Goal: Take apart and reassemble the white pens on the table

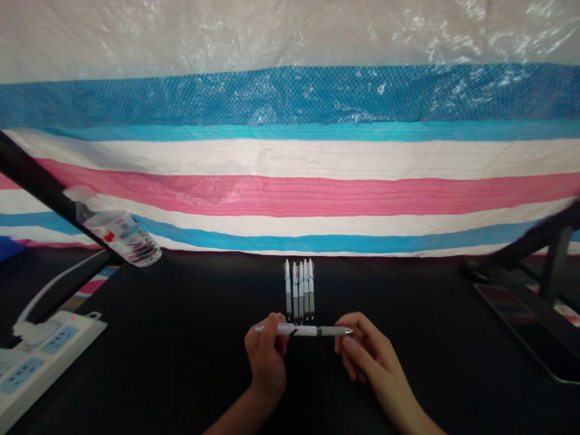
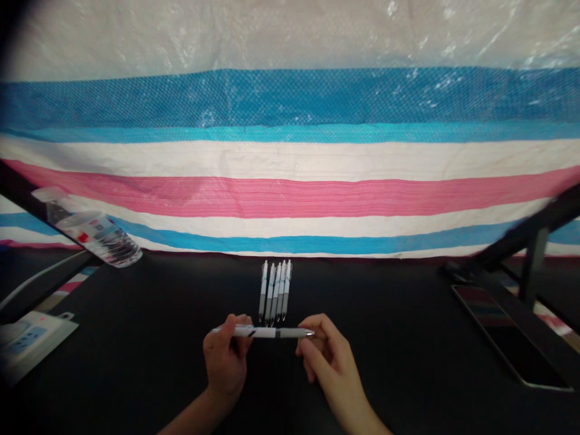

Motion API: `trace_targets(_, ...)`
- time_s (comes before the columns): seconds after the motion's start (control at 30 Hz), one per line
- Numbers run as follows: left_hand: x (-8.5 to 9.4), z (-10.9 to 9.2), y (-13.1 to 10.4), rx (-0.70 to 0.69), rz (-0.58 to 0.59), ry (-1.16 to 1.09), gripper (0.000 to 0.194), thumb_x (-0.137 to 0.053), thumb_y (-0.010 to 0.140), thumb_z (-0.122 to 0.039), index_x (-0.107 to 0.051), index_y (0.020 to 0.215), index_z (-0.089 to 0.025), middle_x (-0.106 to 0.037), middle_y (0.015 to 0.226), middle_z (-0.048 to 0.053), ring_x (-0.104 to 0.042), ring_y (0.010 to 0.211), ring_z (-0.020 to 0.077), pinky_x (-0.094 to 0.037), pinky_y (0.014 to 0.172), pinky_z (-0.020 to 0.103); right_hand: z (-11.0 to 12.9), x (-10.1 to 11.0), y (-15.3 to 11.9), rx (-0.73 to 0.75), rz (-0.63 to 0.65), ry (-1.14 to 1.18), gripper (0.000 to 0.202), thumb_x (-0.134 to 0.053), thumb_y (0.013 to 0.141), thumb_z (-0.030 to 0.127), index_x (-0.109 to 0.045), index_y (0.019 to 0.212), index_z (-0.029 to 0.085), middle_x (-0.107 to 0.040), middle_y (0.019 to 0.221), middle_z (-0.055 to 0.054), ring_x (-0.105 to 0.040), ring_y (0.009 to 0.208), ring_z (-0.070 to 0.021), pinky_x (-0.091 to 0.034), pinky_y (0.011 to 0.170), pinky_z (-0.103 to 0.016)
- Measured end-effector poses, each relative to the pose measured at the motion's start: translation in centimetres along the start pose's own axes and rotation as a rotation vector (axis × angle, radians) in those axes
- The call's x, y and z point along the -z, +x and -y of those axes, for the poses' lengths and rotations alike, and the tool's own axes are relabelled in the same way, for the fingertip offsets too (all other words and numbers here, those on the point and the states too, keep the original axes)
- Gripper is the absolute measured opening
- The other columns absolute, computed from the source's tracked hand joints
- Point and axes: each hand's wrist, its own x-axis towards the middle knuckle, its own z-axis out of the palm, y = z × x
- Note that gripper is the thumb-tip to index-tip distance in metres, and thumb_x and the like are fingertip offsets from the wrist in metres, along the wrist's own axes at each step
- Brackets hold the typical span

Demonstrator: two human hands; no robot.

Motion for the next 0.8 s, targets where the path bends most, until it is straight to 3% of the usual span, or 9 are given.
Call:
trace_targets(0.13, 0.05, -0.08, -0.09, 0.011, 0.003, -0.015, 0.052, -0.064, 0.083, -0.044, -0.045, 0.04, -0.021, -0.035, 0.04, -0.006, -0.033, 0.042, 0.0102, -0.03, 0.044, 0.026, -0.2, 0.13, 0.07, -0.039, 0.0, -0.003, 0.053, -0.052, 0.093, 0.063, -0.056, 0.069, 0.016, -0.055, 0.057, 0.001, -0.04, 0.04, -0.005, -0.022, 0.041, -0.019)
trace_targets(0.27, -0.02, -0.23, -0.13, 0.009, -0.013, -0.009, 0.05, -0.065, 0.082, -0.042, -0.046, 0.041, -0.021, -0.037, 0.04, -0.006, -0.034, 0.041, 0.0098, -0.031, 0.044, 0.025, -0.36, 0.26, 0.12, -0.036, -0.011, 0.072, 0.042, -0.064, 0.088, 0.06, -0.06, 0.085, 0.018, -0.06, 0.066, 0.002, -0.045, 0.041, -0.0056, -0.023, 0.04, -0.018)
trace_targets(0.37, -0.06, -0.24, -0.08, -0.005, -0.01, 0.008, 0.051, -0.064, 0.082, -0.042, -0.044, 0.04, -0.021, -0.036, 0.039, -0.006, -0.034, 0.04, 0.0101, -0.031, 0.043, 0.025, -0.46, 0.2, 0.22, -0.094, 0.007, 0.072, 0.05, -0.057, 0.09, 0.064, -0.058, 0.072, 0.017, -0.053, 0.053, 0.003, -0.042, 0.036, -0.0056, -0.024, 0.037, -0.018)
trace_targets(0.43, -0.03, -0.17, 0.05, -0.02, -0.014, 0.03, 0.052, -0.062, 0.083, -0.041, -0.042, 0.039, -0.022, -0.035, 0.038, -0.006, -0.035, 0.04, 0.0104, -0.033, 0.044, 0.025, -0.51, 0.08, 0.32, -0.106, 0.01, 0.11, 0.051, -0.06, 0.089, 0.063, -0.057, 0.068, 0.017, -0.052, 0.05, 0.003, -0.044, 0.037, -0.006, -0.027, 0.037, -0.017)
trace_targets(0.53, 0.02, -0.12, 0.37, -0.031, -0.03, 0.05, 0.053, -0.062, 0.084, -0.041, -0.042, 0.039, -0.022, -0.035, 0.037, -0.006, -0.035, 0.04, 0.0105, -0.034, 0.044, 0.025, -0.5, -0.02, 0.39, -0.113, -0.011, 0.258, 0.038, -0.072, 0.084, 0.053, -0.06, 0.077, 0.017, -0.06, 0.062, 0.001, -0.054, 0.047, -0.0087, -0.036, 0.04, -0.017)
trace_targets(0.63, -0.07, -0.34, 0.64, -0.047, -0.043, 0.043, 0.052, -0.062, 0.083, -0.041, -0.043, 0.039, -0.022, -0.035, 0.037, -0.006, -0.036, 0.04, 0.0108, -0.034, 0.044, 0.026, -0.51, 0.12, 0.22, -0.107, -0.061, 0.39, 0.033, -0.079, 0.079, 0.044, -0.06, 0.085, 0.018, -0.063, 0.067, 0.0, -0.057, 0.05, -0.0105, -0.039, 0.041, -0.017)
trace_targets(0.8, -0.25, -0.91, 0.75, -0.058, -0.068, 0.045, 0.052, -0.061, 0.083, -0.04, -0.042, 0.038, -0.023, -0.034, 0.036, -0.006, -0.035, 0.039, 0.0109, -0.035, 0.045, 0.027, -0.97, 0.69, -0.34, -0.017, -0.218, 0.454, 0.023, -0.074, 0.082, 0.037, -0.057, 0.084, 0.021, -0.06, 0.062, 0.003, -0.049, 0.044, -0.0091, -0.031, 0.039, -0.017)
